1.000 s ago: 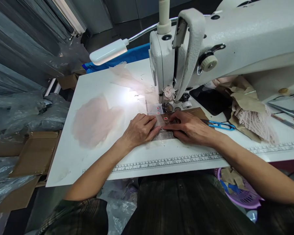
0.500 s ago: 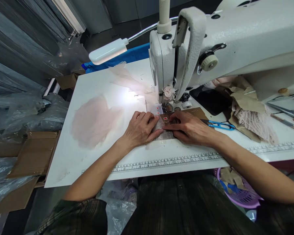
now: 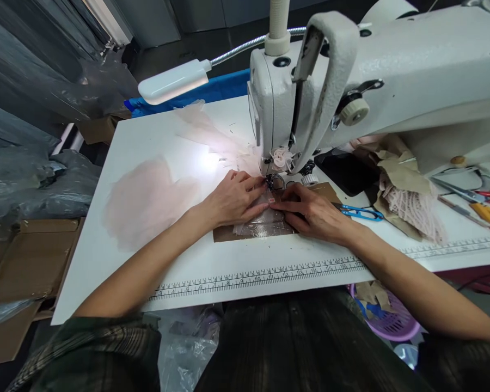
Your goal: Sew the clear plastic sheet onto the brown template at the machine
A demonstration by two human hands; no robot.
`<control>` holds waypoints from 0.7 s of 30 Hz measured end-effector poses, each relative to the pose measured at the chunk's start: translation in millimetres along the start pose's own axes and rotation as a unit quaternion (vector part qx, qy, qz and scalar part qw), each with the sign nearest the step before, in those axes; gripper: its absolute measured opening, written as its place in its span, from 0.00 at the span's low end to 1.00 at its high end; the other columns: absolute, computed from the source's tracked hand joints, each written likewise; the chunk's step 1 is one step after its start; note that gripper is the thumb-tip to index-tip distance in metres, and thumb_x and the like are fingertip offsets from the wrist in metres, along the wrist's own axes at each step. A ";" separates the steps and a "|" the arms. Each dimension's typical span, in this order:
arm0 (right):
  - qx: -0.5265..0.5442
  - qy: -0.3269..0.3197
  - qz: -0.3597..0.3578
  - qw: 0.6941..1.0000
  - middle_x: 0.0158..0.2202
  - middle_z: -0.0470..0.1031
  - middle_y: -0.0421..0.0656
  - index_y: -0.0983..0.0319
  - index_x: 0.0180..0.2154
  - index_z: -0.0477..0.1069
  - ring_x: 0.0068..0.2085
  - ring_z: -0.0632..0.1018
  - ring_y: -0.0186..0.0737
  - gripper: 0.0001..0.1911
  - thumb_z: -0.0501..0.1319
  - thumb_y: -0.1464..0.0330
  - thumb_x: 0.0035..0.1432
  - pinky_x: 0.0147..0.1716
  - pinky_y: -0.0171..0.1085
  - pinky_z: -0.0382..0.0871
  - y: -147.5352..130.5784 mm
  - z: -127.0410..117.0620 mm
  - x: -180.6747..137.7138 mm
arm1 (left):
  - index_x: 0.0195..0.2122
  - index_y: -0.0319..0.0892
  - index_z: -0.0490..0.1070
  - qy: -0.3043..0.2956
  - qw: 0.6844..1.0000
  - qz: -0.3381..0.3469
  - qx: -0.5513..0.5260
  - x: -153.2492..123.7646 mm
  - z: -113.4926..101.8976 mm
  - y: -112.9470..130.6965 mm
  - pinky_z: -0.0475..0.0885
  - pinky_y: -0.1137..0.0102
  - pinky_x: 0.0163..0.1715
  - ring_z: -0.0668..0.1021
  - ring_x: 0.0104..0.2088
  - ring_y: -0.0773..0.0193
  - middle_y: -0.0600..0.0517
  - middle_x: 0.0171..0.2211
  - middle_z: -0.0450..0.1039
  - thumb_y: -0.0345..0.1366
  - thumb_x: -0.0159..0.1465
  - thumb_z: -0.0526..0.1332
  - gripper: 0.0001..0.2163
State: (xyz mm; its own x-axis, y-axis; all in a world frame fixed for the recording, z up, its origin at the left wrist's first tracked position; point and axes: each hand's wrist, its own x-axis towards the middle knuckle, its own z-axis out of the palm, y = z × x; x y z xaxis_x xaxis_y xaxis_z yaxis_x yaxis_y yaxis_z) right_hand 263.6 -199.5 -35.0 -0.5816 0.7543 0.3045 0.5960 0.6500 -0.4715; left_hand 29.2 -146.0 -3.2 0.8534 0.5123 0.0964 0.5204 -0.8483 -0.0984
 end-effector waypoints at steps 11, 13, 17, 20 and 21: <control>-0.003 -0.008 0.039 0.999 0.46 0.67 0.52 0.60 0.53 0.74 0.46 0.74 0.47 0.18 0.55 0.70 0.64 0.48 0.49 0.73 -0.5 1.4 0.9 | 0.52 0.38 0.71 0.061 0.997 -0.003 -0.045 -0.5 11.9 -7.0 0.63 0.54 0.45 0.72 0.47 0.49 0.42 0.54 0.72 0.45 0.67 0.54 0.19; 0.001 -0.010 0.048 0.999 0.46 0.68 0.51 0.59 0.54 0.74 0.44 0.74 0.46 0.19 0.55 0.70 0.64 0.47 0.48 0.74 -0.4 1.3 1.3 | 0.52 0.38 0.71 0.072 0.996 -0.013 -0.053 -0.6 13.5 -7.5 0.62 0.55 0.44 0.72 0.46 0.50 0.42 0.52 0.73 0.45 0.67 0.54 0.19; 0.007 -0.006 0.056 0.998 0.45 0.68 0.50 0.58 0.54 0.73 0.44 0.74 0.45 0.19 0.54 0.71 0.64 0.46 0.47 0.74 -1.1 1.5 1.8 | 0.52 0.38 0.69 0.090 0.993 -0.025 -0.072 -1.4 18.0 -8.1 0.62 0.57 0.43 0.72 0.45 0.51 0.43 0.49 0.75 0.45 0.66 0.55 0.19; 0.010 -0.005 0.055 0.998 0.46 0.68 0.50 0.58 0.54 0.73 0.44 0.74 0.45 0.19 0.54 0.71 0.64 0.46 0.47 0.74 -1.5 1.5 1.3 | 0.52 0.36 0.69 0.099 0.992 -0.020 -0.072 -2.1 20.8 -8.0 0.62 0.57 0.43 0.72 0.44 0.51 0.44 0.51 0.74 0.46 0.67 0.54 0.20; 0.010 -0.006 0.056 0.998 0.46 0.68 0.50 0.58 0.55 0.73 0.44 0.74 0.45 0.19 0.54 0.71 0.64 0.47 0.47 0.74 -1.5 1.5 1.0 | 0.52 0.36 0.69 0.100 0.992 -0.019 -0.071 -2.3 21.4 -7.9 0.61 0.57 0.43 0.72 0.45 0.51 0.43 0.51 0.74 0.46 0.67 0.54 0.20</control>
State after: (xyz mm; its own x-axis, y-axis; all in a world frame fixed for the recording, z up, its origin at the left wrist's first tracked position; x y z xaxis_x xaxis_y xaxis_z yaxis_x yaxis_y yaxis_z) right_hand 261.2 -199.8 -35.2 -0.5184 0.8208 0.2401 0.6462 0.5598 -0.5186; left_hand 23.8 -137.6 -23.9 0.8028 0.5187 0.2943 0.5295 -0.8469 0.0484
